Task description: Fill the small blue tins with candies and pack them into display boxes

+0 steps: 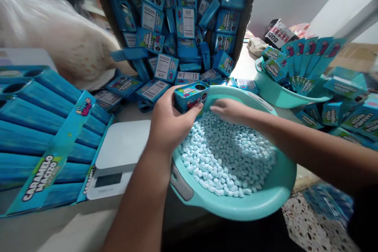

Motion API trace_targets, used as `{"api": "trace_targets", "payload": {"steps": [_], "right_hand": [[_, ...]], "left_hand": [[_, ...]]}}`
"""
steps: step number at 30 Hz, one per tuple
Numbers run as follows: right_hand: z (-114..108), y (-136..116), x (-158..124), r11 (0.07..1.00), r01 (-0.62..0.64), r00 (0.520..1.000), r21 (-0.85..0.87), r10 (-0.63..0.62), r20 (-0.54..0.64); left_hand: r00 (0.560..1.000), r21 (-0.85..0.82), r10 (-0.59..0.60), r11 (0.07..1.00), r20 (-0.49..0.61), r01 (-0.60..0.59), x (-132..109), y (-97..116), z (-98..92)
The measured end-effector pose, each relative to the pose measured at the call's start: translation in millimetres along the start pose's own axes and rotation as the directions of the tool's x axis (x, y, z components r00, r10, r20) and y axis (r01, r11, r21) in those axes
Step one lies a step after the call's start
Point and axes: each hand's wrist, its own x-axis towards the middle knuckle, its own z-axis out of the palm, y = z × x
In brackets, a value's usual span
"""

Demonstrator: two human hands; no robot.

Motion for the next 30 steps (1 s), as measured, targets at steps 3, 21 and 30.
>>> {"api": "trace_targets", "payload": {"steps": [3, 21, 30], "right_hand": [[25, -12, -35, 0.97, 0.099, 0.993, -0.224, -0.082, 0.085], [39, 15, -13, 0.939, 0.116, 0.99, 0.323, -0.084, -0.111], [55, -21, -63, 0.855, 0.097, 0.966, 0.51, -0.204, 0.157]], "left_hand": [[1.0, -0.007, -0.005, 1.0, 0.004, 0.005, 0, 1, -0.1], [0.999, -0.022, -0.02, 1.0, 0.041, 0.021, -1, 7, -3.0], [0.999, 0.112, -0.012, 0.994, 0.039, 0.007, 0, 5, -2.0]]}}
